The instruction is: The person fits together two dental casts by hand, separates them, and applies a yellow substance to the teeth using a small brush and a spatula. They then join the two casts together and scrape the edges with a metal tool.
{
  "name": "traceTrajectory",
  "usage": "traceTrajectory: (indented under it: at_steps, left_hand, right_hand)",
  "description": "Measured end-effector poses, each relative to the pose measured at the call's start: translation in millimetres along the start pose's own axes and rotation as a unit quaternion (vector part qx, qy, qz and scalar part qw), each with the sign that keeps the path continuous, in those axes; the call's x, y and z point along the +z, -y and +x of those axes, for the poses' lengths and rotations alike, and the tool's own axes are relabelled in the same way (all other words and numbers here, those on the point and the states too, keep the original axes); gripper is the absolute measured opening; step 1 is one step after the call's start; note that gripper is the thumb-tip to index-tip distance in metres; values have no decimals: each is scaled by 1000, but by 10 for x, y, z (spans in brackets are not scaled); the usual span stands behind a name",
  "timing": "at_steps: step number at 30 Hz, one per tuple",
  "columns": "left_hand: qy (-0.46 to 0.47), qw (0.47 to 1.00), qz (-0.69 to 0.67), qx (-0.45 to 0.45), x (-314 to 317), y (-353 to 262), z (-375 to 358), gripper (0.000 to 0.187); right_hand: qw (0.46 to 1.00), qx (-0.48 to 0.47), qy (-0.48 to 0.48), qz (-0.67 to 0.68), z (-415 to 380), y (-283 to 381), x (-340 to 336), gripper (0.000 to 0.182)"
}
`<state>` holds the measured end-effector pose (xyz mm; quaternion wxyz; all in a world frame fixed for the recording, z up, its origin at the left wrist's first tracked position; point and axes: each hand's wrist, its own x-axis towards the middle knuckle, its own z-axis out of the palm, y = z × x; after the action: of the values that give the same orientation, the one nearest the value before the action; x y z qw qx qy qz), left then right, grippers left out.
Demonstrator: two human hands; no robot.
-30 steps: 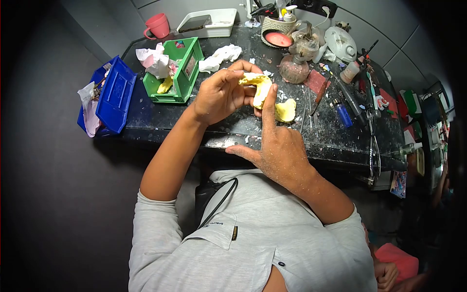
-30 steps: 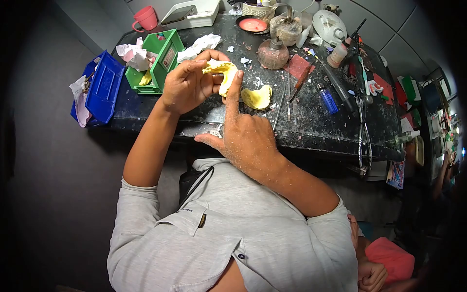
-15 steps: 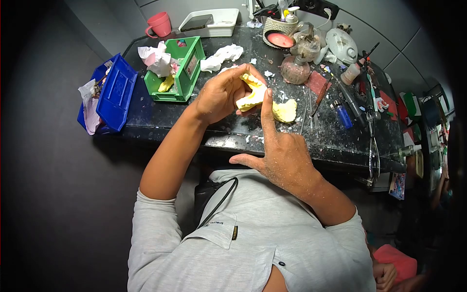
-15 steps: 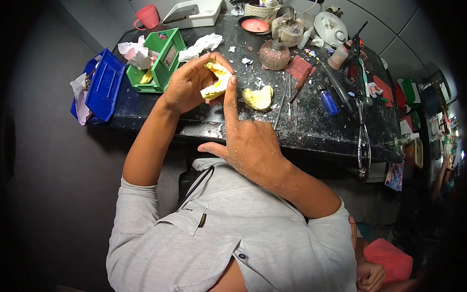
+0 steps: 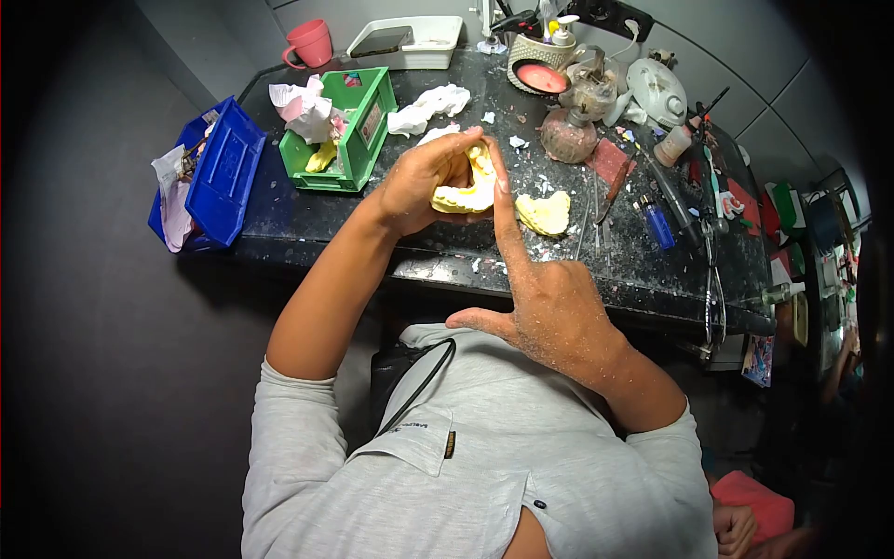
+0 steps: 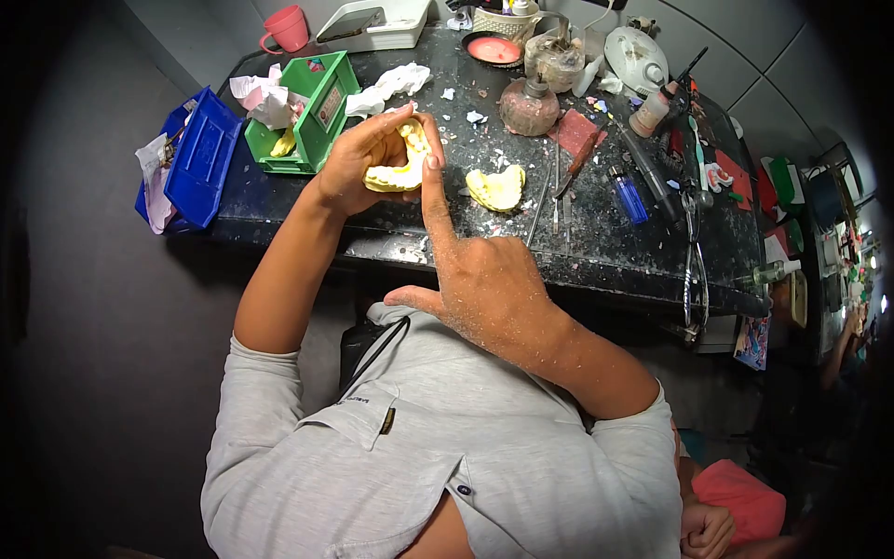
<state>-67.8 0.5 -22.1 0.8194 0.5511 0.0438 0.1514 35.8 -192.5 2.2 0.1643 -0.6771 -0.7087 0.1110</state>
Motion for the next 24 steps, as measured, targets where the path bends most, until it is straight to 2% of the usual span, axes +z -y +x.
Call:
traceTrajectory:
  at_steps: [5, 7, 9, 11, 12, 13, 15, 16, 21, 23, 24]
  left_hand:
    - [-25, 999, 10, -41, 32, -16, -29, 54]
    - [-52, 998, -14, -18, 52, 2, -13, 53]
    - [-47, 999, 3, 3, 48, -15, 2, 52]
    - [-30, 999, -7, 33, -53, -14, 2, 52]
    - [-24, 998, -19, 53, -83, -6, 17, 51]
    - [-18, 997, -30, 73, -93, 3, 22, 51]
    - [-34, 995, -20, 86, -68, 14, 16, 51]
    - [-51, 994, -9, 99, -59, 11, 23, 50]
    - [-13, 994, -2, 105, -100, 23, 49, 48]
    - [2, 995, 2, 102, -95, 20, 23, 48]
    - [10, 994, 5, 108, -86, 13, 22, 48]
  right_hand:
    - [1000, -10, -10, 11, 14, -22, -22, 132]
    - [1000, -4, -16, 6, 14, -60, -62, 130]
    - [997, 18, -66, 41, 12, -142, -125, 121]
    - [976, 108, -162, 93, 42, -328, -276, 85]
    - [964, 166, -176, 111, 64, -471, -414, 68]
    - [941, 203, -255, 88, 104, -689, -430, 52]
    - [922, 271, -274, 24, 130, -1118, -515, 36]
    - [918, 308, -249, -17, 159, -1248, -549, 28]
    - [926, 315, -206, 12, 396, -1448, -463, 32]
    - [933, 313, -176, -18, 445, -1515, -464, 33]
    - [928, 313, -197, -35, 459, -1550, -433, 36]
